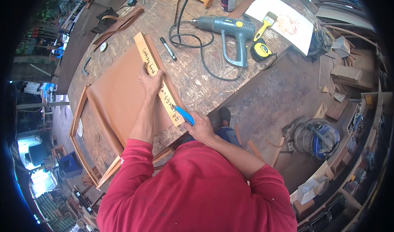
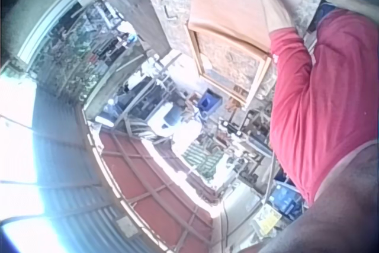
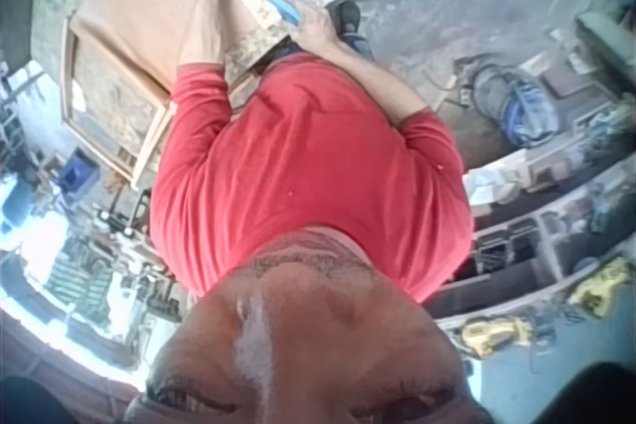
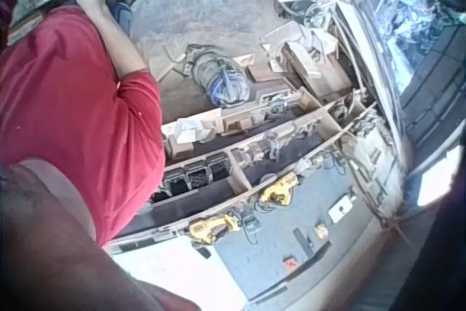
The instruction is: Assembling and fitting a leather seat onto a wooden chair frame.
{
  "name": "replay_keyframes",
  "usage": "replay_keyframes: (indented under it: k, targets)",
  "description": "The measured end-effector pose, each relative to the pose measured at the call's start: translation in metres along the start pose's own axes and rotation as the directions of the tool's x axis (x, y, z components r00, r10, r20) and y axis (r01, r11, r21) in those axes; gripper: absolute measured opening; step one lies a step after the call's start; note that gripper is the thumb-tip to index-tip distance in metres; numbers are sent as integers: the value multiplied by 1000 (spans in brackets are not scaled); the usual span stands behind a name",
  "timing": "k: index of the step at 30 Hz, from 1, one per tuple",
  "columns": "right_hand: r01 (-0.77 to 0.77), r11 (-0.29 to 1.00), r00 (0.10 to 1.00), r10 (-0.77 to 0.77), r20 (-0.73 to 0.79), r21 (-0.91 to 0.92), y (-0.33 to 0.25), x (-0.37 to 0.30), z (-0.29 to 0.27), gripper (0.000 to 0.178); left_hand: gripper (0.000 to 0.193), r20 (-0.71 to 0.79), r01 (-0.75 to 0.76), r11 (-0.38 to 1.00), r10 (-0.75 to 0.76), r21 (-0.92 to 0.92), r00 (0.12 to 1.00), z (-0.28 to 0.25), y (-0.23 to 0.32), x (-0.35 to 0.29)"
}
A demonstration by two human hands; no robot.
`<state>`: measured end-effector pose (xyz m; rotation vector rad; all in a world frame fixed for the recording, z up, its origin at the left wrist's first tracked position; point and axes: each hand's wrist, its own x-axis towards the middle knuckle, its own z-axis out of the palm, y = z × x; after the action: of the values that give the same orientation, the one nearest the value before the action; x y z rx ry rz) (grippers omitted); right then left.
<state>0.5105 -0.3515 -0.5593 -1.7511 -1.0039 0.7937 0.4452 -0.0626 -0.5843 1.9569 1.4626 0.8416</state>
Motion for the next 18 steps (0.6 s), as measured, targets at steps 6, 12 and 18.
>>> replay_keyframes:
  k: [6,12,18]
  targets:
    - [-24,1000,1000,24,-2,-2,-4,2,-2,32,84,9,20,999,-20,43,1000,-3,9,-4]
    - [-83,997,996,82,38,1,-7,2,-6,32,80,27,39,998,-40,55,999,-4,13,-3]
    - [-71,997,997,71,32,7,-6,2,-6,32,79,55,45,996,-50,76,997,-5,16,-3]
